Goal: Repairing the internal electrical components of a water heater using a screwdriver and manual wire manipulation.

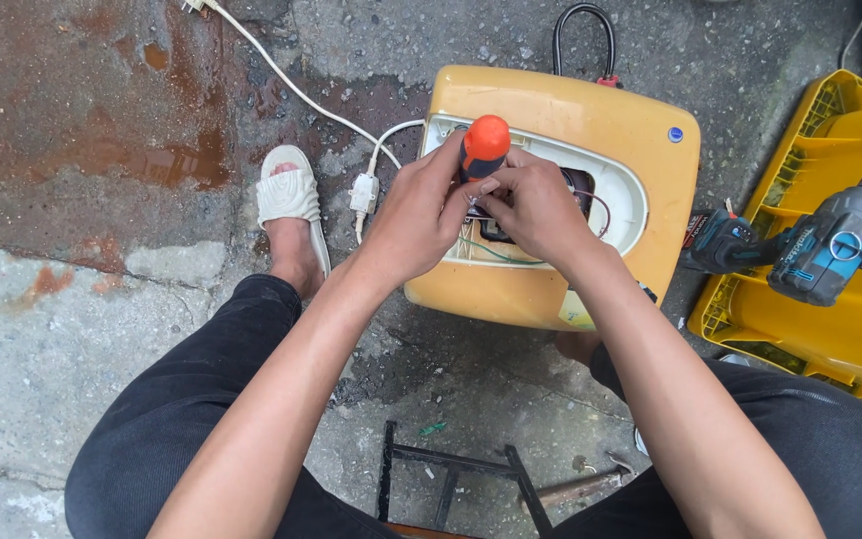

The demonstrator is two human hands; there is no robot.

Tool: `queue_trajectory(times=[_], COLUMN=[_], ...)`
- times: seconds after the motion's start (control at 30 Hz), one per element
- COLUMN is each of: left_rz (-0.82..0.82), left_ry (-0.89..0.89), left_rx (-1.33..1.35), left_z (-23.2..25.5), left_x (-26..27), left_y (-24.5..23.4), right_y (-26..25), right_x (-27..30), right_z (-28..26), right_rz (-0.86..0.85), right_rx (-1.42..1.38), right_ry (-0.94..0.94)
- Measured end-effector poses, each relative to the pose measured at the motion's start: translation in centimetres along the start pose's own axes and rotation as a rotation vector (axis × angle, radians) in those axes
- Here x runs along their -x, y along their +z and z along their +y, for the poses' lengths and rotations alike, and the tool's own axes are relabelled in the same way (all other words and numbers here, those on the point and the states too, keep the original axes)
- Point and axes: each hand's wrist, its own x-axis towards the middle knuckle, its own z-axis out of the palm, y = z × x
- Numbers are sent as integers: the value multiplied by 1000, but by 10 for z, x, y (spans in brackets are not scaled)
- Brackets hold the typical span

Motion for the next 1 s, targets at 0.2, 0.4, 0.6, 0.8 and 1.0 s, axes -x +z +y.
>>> queue_trajectory(times=[0.2,0.4,0.6,0.8,1.0], left_rz=[-43,-105,-248,-334,17], left_ry=[3,-2,-78,-141,26], left_rx=[-39,-160,-53,-61,-94], left_z=[3,0,8,12,43], left_x=[-3,-6,-8,-12,-9], left_y=[0,-6,-12,-10,-12], right_y=[-19,-111,-137,-122,-96], right_x=[2,2,2,14,12], right_z=[10,-77,-133,-116,-107], right_rz=[-4,86,-238,-141,137], right_rx=[-42,11,497,774,1085], right_ry=[66,-187,-382,-460,-216])
